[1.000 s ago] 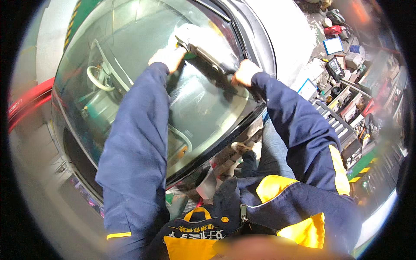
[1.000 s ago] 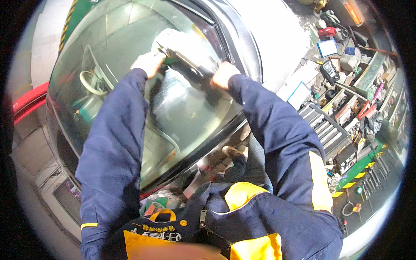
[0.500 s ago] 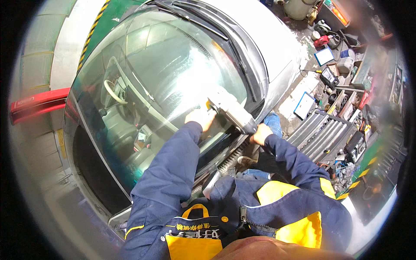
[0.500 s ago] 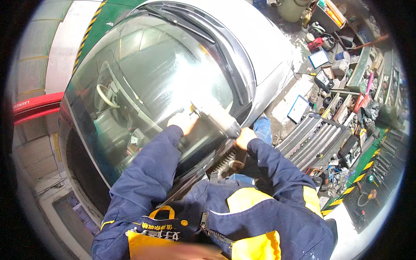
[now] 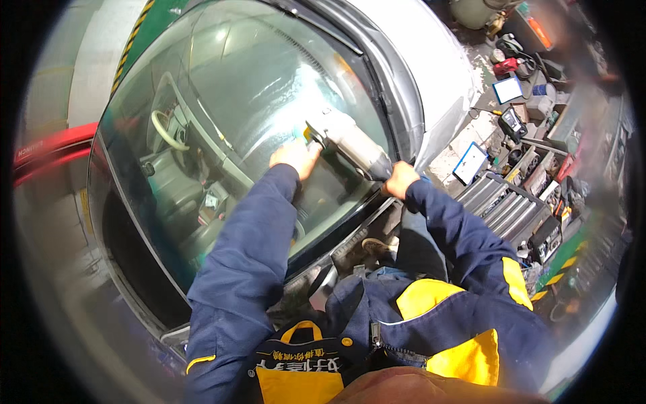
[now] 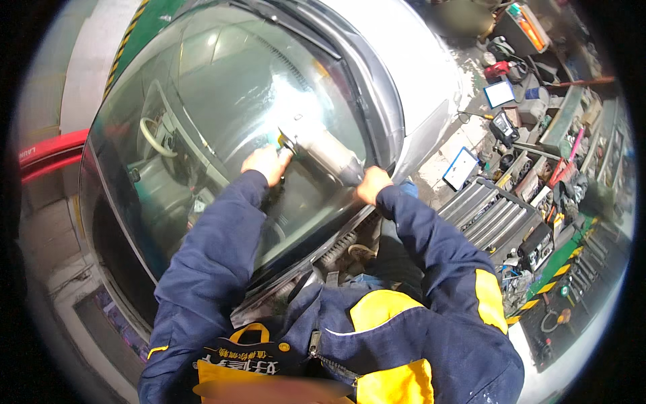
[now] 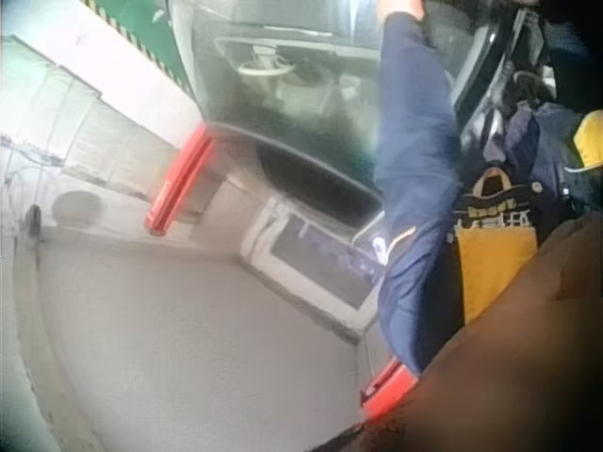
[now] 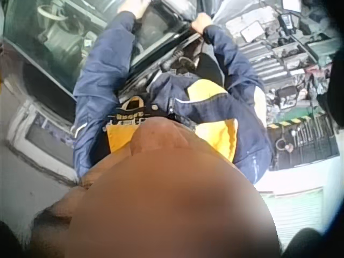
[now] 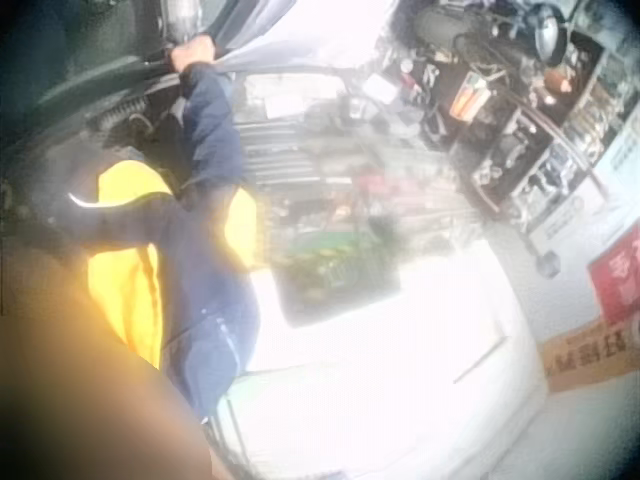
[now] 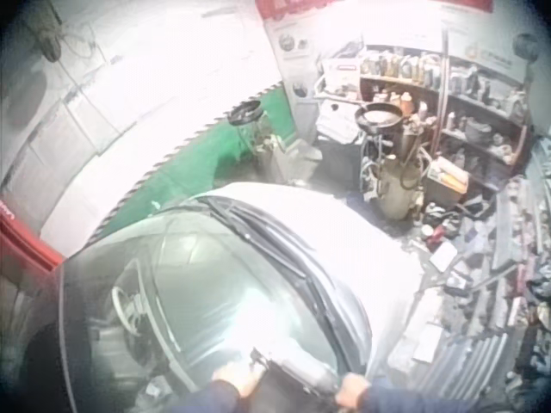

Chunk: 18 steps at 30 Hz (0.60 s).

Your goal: The person uses a handheld electric polisher with a green pad to polish the car's windshield. They move the tool in circular and sweeping motions across the glass surface, covering multiple areas from the lower edge to the upper corners. The person holds the polisher with both hands and adjusts position as needed.

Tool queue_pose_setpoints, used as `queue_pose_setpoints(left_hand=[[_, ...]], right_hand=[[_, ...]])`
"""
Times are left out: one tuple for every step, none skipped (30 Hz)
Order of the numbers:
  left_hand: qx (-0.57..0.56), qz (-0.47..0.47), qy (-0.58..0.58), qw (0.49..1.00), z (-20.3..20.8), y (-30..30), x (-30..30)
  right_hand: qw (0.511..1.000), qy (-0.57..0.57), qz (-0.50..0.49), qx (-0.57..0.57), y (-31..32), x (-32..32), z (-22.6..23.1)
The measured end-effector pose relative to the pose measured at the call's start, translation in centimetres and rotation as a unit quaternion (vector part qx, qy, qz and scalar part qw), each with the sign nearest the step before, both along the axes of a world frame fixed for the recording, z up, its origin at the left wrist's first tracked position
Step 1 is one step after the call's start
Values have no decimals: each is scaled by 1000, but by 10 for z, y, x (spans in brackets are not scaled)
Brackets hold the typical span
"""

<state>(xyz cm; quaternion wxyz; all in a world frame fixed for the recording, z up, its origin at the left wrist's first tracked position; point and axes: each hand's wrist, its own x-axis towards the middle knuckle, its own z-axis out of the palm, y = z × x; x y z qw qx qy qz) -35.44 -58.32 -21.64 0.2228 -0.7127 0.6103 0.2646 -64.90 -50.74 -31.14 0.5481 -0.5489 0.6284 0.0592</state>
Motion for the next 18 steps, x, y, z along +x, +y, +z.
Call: queue_pose_setpoints(left_hand=[[7, 8, 0, 1000, 0, -17, 11], [9, 17, 1, 1000, 0, -33, 21], [4, 18, -17, 1000, 0, -50, 30], [1, 19, -33, 999, -1, -67, 40], [14, 40, -34, 999, -3, -86, 48], [-17, 29, -23, 999, -5, -102, 57], [-16, 32, -33, 999, -9, -117, 64], [-18, 33, -42, 998, -14, -132, 71], [-24, 32, -45, 998, -19, -146, 78], [-28, 31, -49, 998, -26, -157, 85], [-37, 39, -53, 997, -31, -167, 92], [-51, 15, -7, 999, -34, -170, 102], [-29, 35, -30, 999, -39, -170, 107], [-15, 50, -54, 997, -40, -169, 113], [-23, 11, -41, 999, -40, -159, 116], [-32, -15, -39, 999, -38, -147, 118], [-18, -6, -28, 999, -33, -134, 117], [-22, -33, -28, 999, -26, -117, 114]], right_hand=[[1000, -5, 15, 2, -23, 8, 0], [999, -10, 30, 4, -46, 15, 0], [999, -27, 32, 6, -69, 26, -2], [998, -44, 32, 8, -91, 35, -4], [998, -46, 32, 0, -112, 45, -6], [999, -37, 30, -3, -132, 53, -8], [997, -50, 51, -14, -151, 60, -9], [996, -48, 72, -17, -169, 64, -10], [996, -51, 70, -8, -186, 68, -10], [996, -49, 69, 4, -200, 73, -10], [996, -59, 69, 4, -211, 77, -10], [996, -65, 67, 4, -217, 80, -9], [994, -81, 62, 37, -219, 80, -8], [995, -67, 79, -1, -215, 83, -6], [993, -82, 80, -20, -207, 82, -4], [990, -107, 82, -49, -195, 82, -1], [993, -94, 67, -5, -181, 82, 3], [989, -94, 99, -54, -161, 79, 6]])
